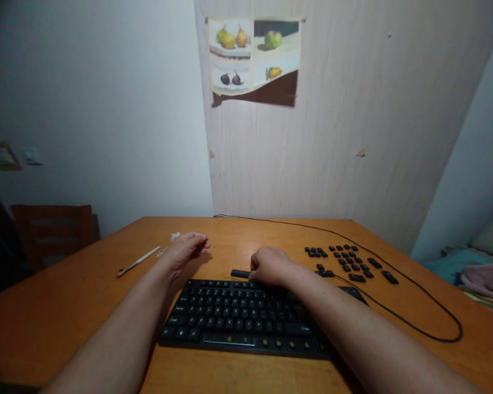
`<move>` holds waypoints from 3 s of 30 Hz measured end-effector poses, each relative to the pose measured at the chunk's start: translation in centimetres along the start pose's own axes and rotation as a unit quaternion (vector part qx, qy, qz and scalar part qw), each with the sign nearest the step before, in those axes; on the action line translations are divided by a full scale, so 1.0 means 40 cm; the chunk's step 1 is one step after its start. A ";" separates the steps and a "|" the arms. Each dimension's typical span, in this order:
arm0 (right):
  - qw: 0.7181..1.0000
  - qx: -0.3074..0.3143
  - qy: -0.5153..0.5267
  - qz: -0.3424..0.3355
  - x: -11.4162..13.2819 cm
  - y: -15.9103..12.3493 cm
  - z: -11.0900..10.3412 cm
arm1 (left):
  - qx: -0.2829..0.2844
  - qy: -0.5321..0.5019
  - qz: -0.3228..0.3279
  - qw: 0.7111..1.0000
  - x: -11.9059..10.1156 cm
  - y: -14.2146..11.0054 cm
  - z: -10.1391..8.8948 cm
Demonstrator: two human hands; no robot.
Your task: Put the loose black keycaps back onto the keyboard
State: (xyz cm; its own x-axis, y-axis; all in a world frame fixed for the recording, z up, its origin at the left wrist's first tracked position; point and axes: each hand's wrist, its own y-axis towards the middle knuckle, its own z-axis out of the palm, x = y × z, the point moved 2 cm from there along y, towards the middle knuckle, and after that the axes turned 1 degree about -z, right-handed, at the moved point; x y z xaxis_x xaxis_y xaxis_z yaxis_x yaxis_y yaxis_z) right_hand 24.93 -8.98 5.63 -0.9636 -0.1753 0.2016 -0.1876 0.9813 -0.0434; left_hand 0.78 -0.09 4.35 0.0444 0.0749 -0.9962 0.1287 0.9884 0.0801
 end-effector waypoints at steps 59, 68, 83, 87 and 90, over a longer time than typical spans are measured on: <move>0.855 0.078 0.512 0.012 0.024 -0.076 0.003 | 0.279 -0.017 -0.044 0.959 -0.032 -0.073 0.065; 0.867 0.068 0.493 0.010 0.030 -0.115 0.010 | 0.343 0.030 -0.030 0.938 -0.054 -0.098 0.063; 0.944 -0.025 0.327 -0.036 0.056 -0.210 0.034 | 0.316 0.066 -0.005 0.947 -0.060 -0.095 0.056; 0.965 -0.063 0.248 -0.059 0.079 -0.245 0.031 | 0.309 0.079 -0.001 0.948 -0.054 -0.089 0.054; 0.972 -0.066 0.210 -0.085 0.093 -0.265 0.033 | 0.304 0.090 0.003 0.948 -0.049 -0.084 0.054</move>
State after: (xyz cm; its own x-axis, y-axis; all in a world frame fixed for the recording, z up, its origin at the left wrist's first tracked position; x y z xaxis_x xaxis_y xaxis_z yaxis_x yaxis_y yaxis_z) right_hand 23.09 -20.16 5.54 -0.7537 -0.3145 0.5772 -0.2839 0.9477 0.1457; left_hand 2.40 -3.86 6.12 -0.1169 0.1557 -0.9809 0.6793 0.7330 0.0354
